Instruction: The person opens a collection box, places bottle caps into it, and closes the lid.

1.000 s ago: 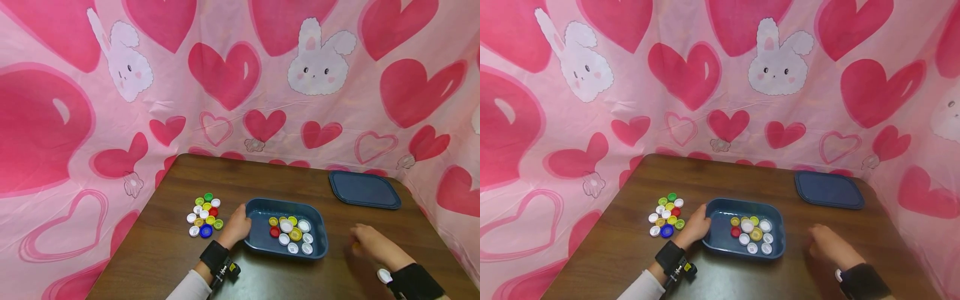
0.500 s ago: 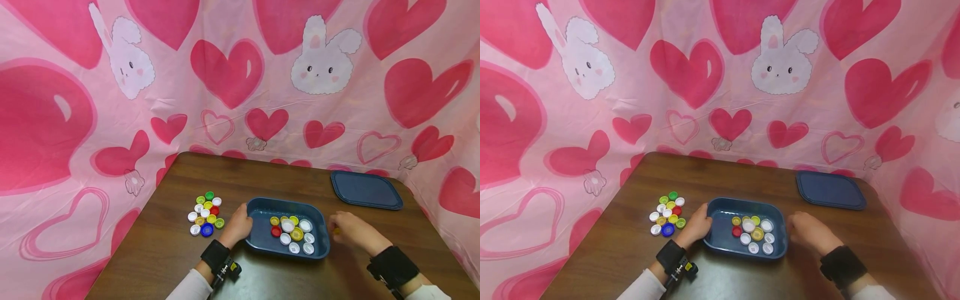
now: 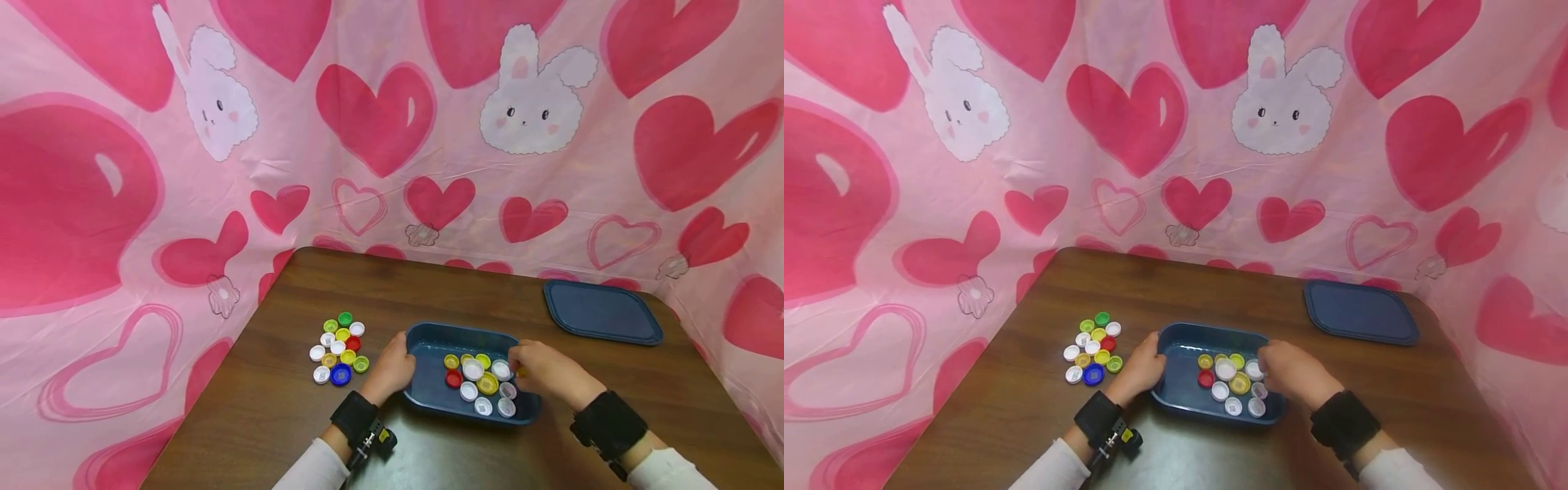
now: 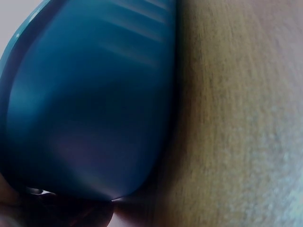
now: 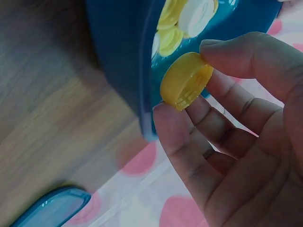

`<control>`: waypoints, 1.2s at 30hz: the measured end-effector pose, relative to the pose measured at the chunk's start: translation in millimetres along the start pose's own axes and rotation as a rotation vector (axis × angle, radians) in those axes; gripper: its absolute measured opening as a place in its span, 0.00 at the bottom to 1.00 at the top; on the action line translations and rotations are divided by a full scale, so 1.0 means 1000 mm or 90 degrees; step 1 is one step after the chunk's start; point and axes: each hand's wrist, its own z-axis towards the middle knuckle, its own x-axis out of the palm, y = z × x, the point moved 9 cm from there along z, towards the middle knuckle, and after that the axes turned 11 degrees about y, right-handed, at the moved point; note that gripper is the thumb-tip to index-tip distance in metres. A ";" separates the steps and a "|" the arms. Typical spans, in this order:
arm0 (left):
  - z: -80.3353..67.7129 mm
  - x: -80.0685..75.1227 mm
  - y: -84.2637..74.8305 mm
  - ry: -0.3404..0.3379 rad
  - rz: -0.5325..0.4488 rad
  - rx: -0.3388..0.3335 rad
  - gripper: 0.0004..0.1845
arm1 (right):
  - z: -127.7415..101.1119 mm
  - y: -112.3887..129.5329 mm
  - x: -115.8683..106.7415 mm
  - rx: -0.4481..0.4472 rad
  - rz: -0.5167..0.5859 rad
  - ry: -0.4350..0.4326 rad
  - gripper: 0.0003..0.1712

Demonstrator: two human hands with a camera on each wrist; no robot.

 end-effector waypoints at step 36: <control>-0.002 0.000 -0.002 -0.004 0.002 -0.005 0.26 | 0.023 0.015 0.024 0.002 0.046 0.041 0.08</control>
